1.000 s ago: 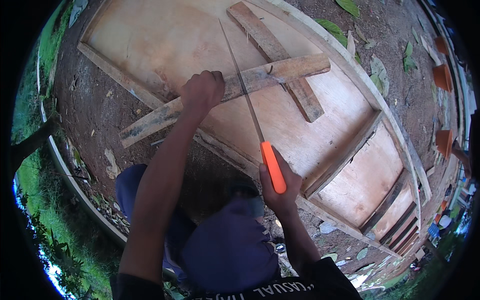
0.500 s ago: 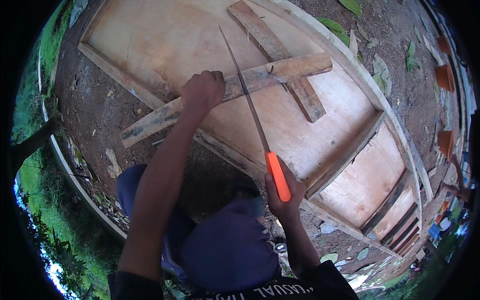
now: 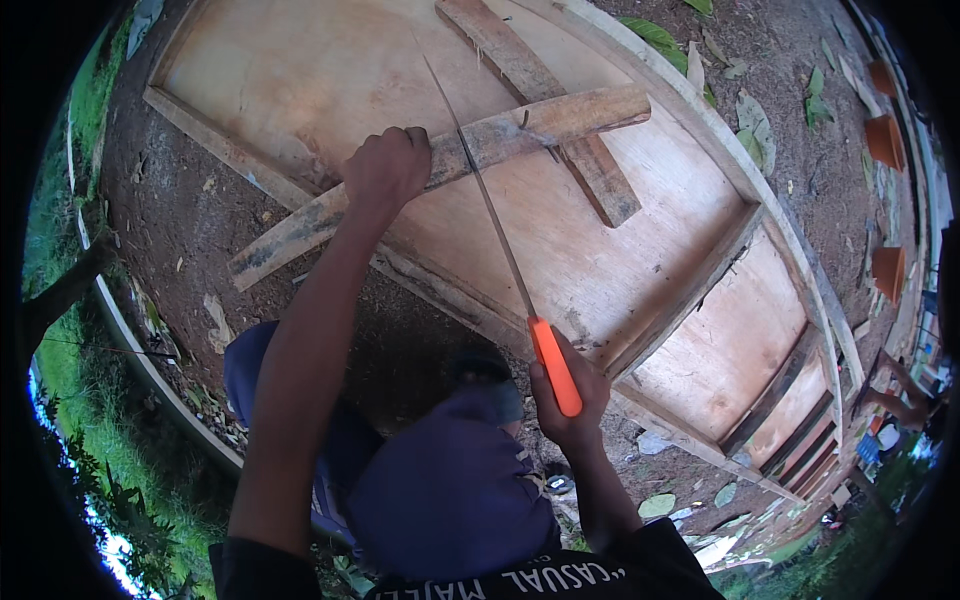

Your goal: The person measures a wooden frame with a tape measure, then uses a hand saw to cut a wooden plank placed across the frame. The person adjusts the plank and continues sawing until the cut is complete, then sets the saw aside.

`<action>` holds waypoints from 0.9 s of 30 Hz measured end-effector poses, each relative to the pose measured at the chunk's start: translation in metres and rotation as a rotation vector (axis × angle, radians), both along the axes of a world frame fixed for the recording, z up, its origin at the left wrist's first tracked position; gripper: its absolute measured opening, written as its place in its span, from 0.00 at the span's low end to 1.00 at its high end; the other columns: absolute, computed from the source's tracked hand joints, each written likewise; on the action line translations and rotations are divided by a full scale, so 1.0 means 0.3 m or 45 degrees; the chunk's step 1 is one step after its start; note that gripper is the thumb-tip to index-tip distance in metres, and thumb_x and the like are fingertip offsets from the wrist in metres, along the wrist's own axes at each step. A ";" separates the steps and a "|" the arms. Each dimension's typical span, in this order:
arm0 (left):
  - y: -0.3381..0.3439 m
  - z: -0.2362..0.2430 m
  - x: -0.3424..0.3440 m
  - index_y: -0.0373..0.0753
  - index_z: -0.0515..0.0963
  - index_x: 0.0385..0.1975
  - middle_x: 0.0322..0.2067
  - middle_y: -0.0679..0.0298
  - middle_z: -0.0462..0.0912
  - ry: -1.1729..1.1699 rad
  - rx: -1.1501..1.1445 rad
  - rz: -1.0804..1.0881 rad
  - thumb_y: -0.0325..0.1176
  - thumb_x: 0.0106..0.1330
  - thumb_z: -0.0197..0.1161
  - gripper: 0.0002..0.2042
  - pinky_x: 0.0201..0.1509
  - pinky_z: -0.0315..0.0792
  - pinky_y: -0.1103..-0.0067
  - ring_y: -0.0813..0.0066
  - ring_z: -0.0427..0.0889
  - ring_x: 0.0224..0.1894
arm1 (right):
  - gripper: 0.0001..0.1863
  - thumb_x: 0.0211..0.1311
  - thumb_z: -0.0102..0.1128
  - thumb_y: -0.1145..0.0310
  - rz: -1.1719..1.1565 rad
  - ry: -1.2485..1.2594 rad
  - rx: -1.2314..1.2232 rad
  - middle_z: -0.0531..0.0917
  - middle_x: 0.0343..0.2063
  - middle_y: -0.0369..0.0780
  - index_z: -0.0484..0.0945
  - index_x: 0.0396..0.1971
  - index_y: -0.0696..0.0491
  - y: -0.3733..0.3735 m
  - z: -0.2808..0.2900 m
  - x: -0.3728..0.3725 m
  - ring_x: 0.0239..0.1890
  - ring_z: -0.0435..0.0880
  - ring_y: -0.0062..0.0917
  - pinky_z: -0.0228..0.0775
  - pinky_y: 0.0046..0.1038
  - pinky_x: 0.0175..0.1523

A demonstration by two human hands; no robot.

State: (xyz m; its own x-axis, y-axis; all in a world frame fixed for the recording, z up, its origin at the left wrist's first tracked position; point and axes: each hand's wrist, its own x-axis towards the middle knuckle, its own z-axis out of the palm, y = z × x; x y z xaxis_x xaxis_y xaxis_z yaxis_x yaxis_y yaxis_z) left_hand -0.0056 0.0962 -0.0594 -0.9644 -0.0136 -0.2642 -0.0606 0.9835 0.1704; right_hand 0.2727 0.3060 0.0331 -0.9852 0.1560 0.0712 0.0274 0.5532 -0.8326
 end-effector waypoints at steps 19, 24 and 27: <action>-0.005 -0.020 0.028 0.37 0.81 0.36 0.34 0.47 0.84 0.063 -0.108 -0.166 0.41 0.72 0.49 0.16 0.43 0.80 0.55 0.43 0.86 0.38 | 0.29 0.62 0.66 0.68 0.088 -0.290 0.081 0.89 0.47 0.47 0.74 0.63 0.61 0.019 0.077 0.149 0.38 0.92 0.35 0.84 0.31 0.41; 0.055 0.023 0.025 0.36 0.86 0.36 0.39 0.40 0.87 -0.021 0.038 -0.100 0.48 0.74 0.44 0.25 0.55 0.77 0.53 0.39 0.86 0.44 | 0.21 0.65 0.66 0.72 -0.115 -0.002 -0.243 0.87 0.31 0.50 0.79 0.57 0.61 -0.160 -0.054 -0.516 0.27 0.88 0.35 0.79 0.31 0.34; 0.059 0.073 -0.003 0.36 0.86 0.36 0.39 0.41 0.87 -0.042 0.071 0.097 0.49 0.74 0.44 0.26 0.54 0.77 0.52 0.40 0.87 0.44 | 0.21 0.64 0.66 0.71 -0.148 -0.092 -0.290 0.87 0.32 0.50 0.80 0.57 0.59 -0.106 -0.054 -0.341 0.29 0.89 0.35 0.80 0.32 0.35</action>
State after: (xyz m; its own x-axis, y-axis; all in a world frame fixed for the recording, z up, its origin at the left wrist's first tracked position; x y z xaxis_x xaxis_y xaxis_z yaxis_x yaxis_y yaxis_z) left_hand -0.0066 0.1141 -0.0377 -0.9519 -0.0711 -0.2980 -0.1414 0.9649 0.2214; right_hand 0.1703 0.2742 0.0169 -0.9609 0.2724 -0.0488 0.1439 0.3414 -0.9288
